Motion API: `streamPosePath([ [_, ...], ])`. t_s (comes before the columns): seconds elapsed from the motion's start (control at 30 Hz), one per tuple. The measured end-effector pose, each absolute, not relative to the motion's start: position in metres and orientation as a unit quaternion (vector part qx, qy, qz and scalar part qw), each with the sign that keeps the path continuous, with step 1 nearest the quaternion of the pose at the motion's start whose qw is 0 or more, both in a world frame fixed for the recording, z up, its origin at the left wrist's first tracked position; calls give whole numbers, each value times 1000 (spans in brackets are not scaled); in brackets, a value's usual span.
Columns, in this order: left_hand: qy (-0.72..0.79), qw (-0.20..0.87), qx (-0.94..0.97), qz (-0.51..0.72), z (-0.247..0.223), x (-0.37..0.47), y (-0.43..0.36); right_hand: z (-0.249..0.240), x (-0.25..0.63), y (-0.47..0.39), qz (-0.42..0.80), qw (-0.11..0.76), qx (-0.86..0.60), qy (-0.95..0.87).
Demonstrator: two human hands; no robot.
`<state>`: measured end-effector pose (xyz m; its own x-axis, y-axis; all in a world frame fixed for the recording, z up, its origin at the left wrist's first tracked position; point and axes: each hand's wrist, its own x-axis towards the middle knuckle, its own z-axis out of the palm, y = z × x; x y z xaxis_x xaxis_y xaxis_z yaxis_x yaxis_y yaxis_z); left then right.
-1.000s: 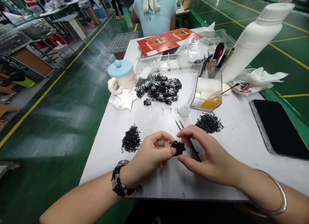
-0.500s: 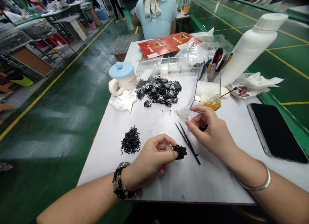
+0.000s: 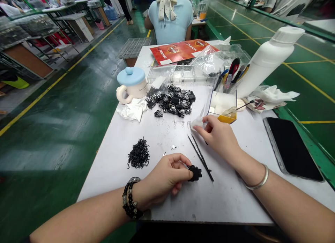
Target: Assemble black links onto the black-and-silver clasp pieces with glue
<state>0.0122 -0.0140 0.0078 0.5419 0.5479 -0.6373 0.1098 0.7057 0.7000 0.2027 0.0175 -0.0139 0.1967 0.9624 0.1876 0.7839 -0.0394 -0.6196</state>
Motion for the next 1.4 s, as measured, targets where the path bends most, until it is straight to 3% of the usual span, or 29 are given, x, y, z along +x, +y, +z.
streamPosePath([
  [0.1,463,805,350,123,9,12,-13,-6,205,13,159,406,-661,-610],
  [0.2,466,808,341,115,11,12,-13,4,205,5,349,542,-566,-515],
  [0.3,467,813,329,113,12,12,-12,15,205,-3,512,591,-488,-388],
  [0.47,475,812,326,99,11,12,-10,26,200,-13,467,708,-448,-284],
  [0.83,478,805,339,89,9,13,-10,17,191,-45,406,597,-434,-539],
  [1.4,475,806,343,87,11,13,-10,17,190,-46,385,577,-453,-560],
])
